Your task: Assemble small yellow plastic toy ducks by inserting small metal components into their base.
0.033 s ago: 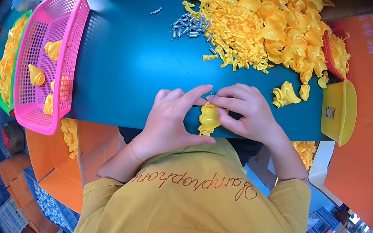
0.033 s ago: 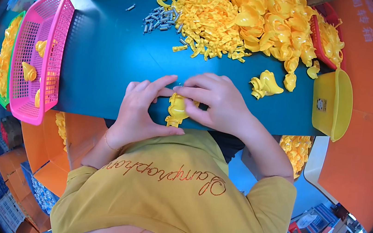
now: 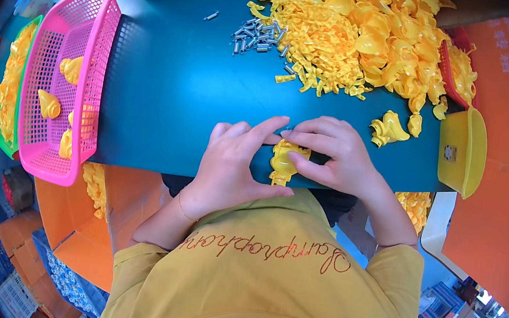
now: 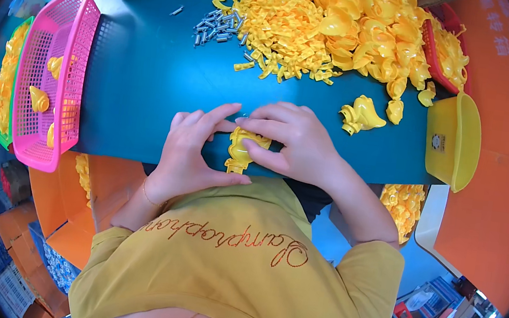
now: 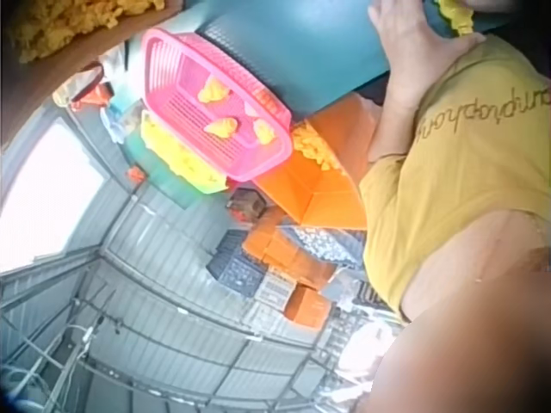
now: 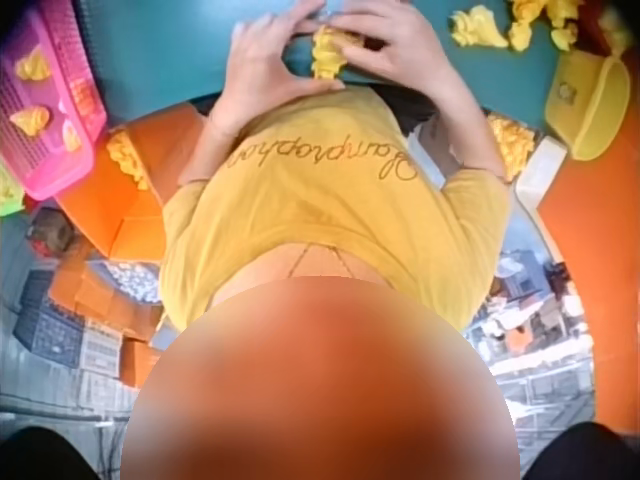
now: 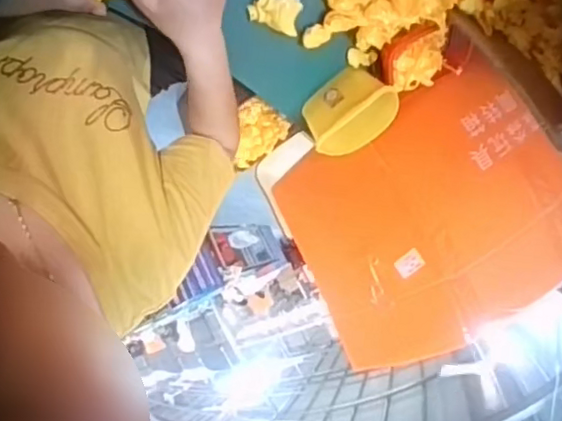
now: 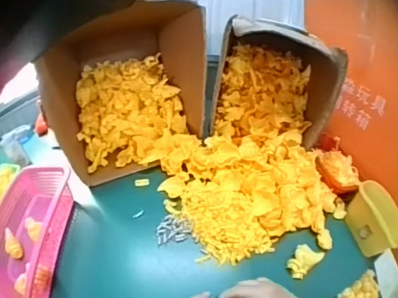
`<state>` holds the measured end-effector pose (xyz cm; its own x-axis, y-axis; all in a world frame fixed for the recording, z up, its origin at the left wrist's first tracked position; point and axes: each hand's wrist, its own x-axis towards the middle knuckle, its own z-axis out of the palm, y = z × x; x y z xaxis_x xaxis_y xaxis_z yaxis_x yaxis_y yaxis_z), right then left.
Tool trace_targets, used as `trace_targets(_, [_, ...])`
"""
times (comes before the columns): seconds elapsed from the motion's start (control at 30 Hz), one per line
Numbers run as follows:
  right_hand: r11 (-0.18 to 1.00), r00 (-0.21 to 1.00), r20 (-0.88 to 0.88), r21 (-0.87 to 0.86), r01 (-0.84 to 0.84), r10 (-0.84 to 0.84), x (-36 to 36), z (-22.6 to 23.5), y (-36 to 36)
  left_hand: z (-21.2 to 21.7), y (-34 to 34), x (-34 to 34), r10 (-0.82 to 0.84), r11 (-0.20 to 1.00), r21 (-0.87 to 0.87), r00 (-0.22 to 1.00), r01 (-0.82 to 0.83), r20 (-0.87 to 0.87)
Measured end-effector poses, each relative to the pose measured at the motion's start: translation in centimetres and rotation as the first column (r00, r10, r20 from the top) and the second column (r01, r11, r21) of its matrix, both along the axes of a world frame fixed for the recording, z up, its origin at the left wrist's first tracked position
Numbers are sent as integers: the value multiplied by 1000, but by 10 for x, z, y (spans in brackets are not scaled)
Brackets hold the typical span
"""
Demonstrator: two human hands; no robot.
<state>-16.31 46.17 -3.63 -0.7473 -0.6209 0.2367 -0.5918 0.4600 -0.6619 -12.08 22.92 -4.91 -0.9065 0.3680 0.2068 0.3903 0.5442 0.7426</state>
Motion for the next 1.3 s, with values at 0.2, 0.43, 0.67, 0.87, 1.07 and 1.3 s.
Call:
trace_targets(0.2, [976, 978, 28, -63, 207, -205, 19, -19, -19, 4, 3, 0, -6, 999, -37, 999, 8, 53])
trace_targets(0.43, [971, 958, 238, -132, 198, -163, 15, -5, 2, 3, 9, 0, -33, 997, -72, 997, 27, -72])
trace_targets(0.67, [492, 492, -6, -62, 869, -870, 8, 21, 113, 1, 8, 2, -18, 994, -113, 993, 5, -116])
trace_targets(0.87, [605, 651, -342, 244, 758, -678, 22, -6, 176, -1, 13, 2, 29, 993, -110, 996, -38, -85])
trace_targets(1.07, [490, 473, -177, -64, 870, -863, 23, -1, 156, -1, 14, 2, 29, 993, -114, 995, -40, -95])
trace_targets(1.3, [321, 323, 3, -90, 943, -946, 13, 6, 144, 0, 13, 2, 16, 992, -124, 995, -29, -103])
